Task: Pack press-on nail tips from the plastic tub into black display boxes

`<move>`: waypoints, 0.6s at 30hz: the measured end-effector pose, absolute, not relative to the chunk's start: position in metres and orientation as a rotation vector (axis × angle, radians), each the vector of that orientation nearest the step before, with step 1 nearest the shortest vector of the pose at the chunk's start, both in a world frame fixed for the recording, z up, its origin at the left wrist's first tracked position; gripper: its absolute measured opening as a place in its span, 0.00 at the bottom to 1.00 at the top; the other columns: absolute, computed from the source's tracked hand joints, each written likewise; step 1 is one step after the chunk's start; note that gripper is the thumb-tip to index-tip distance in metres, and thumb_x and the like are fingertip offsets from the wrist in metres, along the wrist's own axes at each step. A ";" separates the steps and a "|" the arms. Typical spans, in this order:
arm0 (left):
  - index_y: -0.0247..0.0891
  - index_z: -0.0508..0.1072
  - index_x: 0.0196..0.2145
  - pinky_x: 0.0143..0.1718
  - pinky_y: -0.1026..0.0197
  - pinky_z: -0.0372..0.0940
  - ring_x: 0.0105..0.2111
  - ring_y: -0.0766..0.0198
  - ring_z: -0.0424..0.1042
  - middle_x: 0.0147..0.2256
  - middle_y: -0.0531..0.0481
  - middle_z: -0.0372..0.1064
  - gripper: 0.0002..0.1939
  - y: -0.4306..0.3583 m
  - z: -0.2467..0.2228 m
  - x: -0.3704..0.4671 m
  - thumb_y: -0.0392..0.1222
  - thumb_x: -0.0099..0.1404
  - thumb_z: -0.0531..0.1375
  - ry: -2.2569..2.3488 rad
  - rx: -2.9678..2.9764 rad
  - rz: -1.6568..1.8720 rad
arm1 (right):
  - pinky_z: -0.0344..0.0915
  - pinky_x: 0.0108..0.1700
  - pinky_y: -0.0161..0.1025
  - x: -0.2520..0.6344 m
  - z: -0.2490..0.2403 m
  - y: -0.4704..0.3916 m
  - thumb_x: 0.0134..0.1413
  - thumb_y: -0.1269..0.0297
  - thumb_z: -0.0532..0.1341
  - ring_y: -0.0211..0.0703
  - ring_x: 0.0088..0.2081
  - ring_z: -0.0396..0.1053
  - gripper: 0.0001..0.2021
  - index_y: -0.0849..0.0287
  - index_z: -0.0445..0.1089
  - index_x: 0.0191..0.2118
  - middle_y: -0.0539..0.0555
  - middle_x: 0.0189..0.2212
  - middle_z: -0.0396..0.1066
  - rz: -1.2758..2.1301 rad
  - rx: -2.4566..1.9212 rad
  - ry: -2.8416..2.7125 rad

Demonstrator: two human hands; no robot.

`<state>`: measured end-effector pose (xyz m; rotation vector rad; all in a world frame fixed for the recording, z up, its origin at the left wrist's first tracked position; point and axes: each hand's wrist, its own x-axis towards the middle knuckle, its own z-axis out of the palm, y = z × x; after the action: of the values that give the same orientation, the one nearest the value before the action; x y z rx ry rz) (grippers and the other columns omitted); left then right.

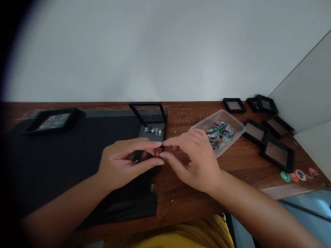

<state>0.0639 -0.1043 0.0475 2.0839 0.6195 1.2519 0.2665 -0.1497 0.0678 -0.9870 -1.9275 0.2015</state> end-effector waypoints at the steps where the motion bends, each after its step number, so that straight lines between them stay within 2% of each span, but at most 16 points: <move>1: 0.47 0.81 0.44 0.26 0.66 0.71 0.24 0.68 0.74 0.30 0.55 0.80 0.12 -0.104 0.048 0.064 0.42 0.62 0.72 0.604 2.087 1.260 | 0.64 0.45 0.45 0.266 0.068 -0.150 0.62 0.68 0.67 0.42 0.34 0.74 0.06 0.54 0.72 0.44 0.48 0.30 0.76 0.207 -0.982 -1.917; 7: 0.48 0.81 0.46 0.31 0.62 0.73 0.25 0.66 0.75 0.28 0.55 0.79 0.15 -0.103 0.049 0.063 0.44 0.61 0.73 0.573 2.045 1.227 | 0.62 0.42 0.44 0.265 0.069 -0.150 0.63 0.68 0.66 0.41 0.34 0.73 0.04 0.55 0.71 0.41 0.48 0.31 0.78 0.228 -0.967 -1.935; 14: 0.46 0.81 0.46 0.35 0.60 0.74 0.28 0.65 0.77 0.29 0.53 0.80 0.17 -0.102 0.046 0.063 0.49 0.60 0.73 0.517 1.995 1.284 | 0.62 0.44 0.45 0.268 0.069 -0.151 0.64 0.67 0.65 0.43 0.35 0.72 0.03 0.56 0.72 0.42 0.50 0.33 0.79 0.228 -1.019 -1.979; 18: 0.48 0.81 0.46 0.35 0.56 0.73 0.28 0.62 0.75 0.27 0.54 0.78 0.17 -0.101 0.048 0.064 0.52 0.60 0.73 0.517 1.989 1.313 | 0.61 0.42 0.45 0.269 0.069 -0.149 0.66 0.72 0.60 0.43 0.35 0.72 0.05 0.56 0.72 0.43 0.50 0.34 0.79 0.281 -1.021 -2.069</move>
<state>0.0639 -0.1009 0.0476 1.9893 0.5172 1.3130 0.2689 -0.1492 0.0690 -1.0212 -2.0685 0.2810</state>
